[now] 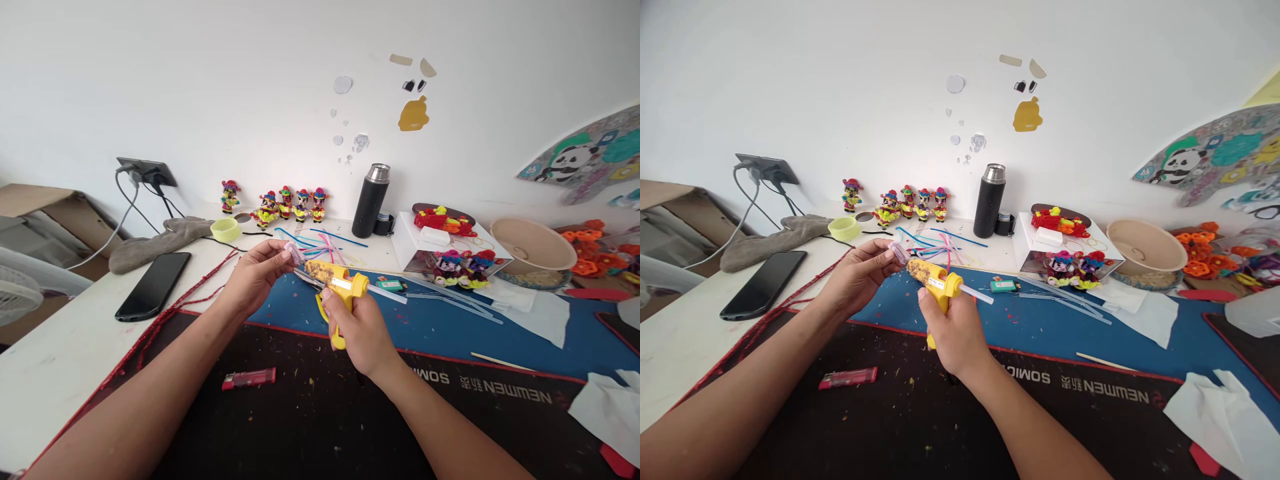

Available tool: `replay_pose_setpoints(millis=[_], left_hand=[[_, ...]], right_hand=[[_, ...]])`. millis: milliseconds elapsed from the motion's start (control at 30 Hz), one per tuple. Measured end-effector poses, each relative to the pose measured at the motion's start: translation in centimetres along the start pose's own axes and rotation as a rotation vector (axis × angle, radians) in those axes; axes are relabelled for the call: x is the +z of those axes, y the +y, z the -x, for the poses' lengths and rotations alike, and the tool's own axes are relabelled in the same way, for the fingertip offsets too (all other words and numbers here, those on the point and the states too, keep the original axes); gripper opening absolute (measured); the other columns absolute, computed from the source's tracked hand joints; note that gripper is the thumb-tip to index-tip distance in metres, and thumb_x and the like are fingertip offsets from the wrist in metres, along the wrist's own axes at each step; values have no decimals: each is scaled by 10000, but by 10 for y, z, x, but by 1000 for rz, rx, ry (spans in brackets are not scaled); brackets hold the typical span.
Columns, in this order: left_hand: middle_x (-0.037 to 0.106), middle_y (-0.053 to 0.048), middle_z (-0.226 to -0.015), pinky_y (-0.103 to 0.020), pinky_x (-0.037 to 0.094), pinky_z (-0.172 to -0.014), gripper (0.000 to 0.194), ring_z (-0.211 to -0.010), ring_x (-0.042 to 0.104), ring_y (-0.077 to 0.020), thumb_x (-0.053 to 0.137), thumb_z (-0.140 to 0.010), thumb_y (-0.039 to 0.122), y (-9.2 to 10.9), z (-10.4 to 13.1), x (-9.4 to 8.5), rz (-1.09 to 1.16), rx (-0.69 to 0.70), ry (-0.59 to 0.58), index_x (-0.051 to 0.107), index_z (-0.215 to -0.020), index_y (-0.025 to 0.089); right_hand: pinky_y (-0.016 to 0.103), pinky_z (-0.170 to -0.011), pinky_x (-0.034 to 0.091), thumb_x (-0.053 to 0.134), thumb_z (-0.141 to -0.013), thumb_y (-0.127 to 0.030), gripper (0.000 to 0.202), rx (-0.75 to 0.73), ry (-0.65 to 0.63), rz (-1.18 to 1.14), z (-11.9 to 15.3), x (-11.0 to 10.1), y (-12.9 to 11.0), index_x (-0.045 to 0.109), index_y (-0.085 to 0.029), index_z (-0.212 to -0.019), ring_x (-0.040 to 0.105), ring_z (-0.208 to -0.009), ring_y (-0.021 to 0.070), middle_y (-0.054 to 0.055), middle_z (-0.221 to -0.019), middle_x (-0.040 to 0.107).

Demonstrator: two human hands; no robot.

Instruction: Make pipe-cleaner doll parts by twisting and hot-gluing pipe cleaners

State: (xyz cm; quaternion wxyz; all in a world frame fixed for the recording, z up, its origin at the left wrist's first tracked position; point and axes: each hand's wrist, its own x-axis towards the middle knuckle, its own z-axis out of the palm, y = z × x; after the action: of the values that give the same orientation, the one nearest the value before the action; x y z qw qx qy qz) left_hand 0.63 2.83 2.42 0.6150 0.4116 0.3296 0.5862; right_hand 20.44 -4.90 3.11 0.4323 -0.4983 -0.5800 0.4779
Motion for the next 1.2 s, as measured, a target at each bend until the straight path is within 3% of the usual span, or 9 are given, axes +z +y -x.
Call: replay_pose_setpoints(millis=[567, 667, 767, 867, 1000, 1200], left_hand=[[759, -44, -853, -227, 534, -721, 225, -757, 655, -130, 948, -721, 258, 5, -2, -4, 8, 25, 56, 803, -861, 157], [747, -42, -847, -222, 535, -723, 220, -770, 653, -133, 941, -732, 260, 6, -4, -6, 14, 40, 64, 794, -859, 155], [741, -49, -854, -219, 532, -734, 221, -791, 656, -138, 926, -754, 271, 5, -4, -7, -7, 43, 36, 786, -871, 147], [738, -47, -860, -224, 531, -734, 220, -782, 654, -136, 920, -762, 276, 3, -4, -7, -13, 37, 24, 784, -880, 150], [737, -43, -843, -226, 526, -726, 223, -770, 661, -135, 921, -761, 278, 2, -3, -7, -16, 26, 1, 784, -884, 153], [747, -41, -828, -220, 531, -711, 225, -733, 658, -125, 931, -747, 271, 0, -3, -7, -14, 1, -15, 790, -874, 151]], right_hand=[[278, -518, 385, 527, -1011, -611, 481, 32, -80, 95, -4, 0, 15, 489, -234, -716, 525, -519, 155, -28, -551, 525], [282, -510, 350, 506, -1020, -606, 486, 8, -79, 299, -4, 1, 15, 514, -227, -715, 538, -531, 161, -6, -588, 563], [296, -541, 327, 541, -1015, -501, 327, -118, -54, 594, -2, 3, 13, 639, -213, -895, 592, -592, 184, 22, -690, 668], [311, -564, 300, 571, -1006, -440, 249, -228, -110, 805, 1, 5, 9, 666, -210, -1025, 648, -651, 204, 31, -780, 731], [318, -594, 315, 593, -1016, -416, 222, -270, -223, 956, 3, 8, 4, 659, -204, -1001, 702, -738, 220, 43, -882, 766], [337, -681, 411, 629, -999, -503, 313, -324, -275, 1079, 4, 9, 6, 658, -193, -1029, 736, -797, 272, 72, -891, 776]])
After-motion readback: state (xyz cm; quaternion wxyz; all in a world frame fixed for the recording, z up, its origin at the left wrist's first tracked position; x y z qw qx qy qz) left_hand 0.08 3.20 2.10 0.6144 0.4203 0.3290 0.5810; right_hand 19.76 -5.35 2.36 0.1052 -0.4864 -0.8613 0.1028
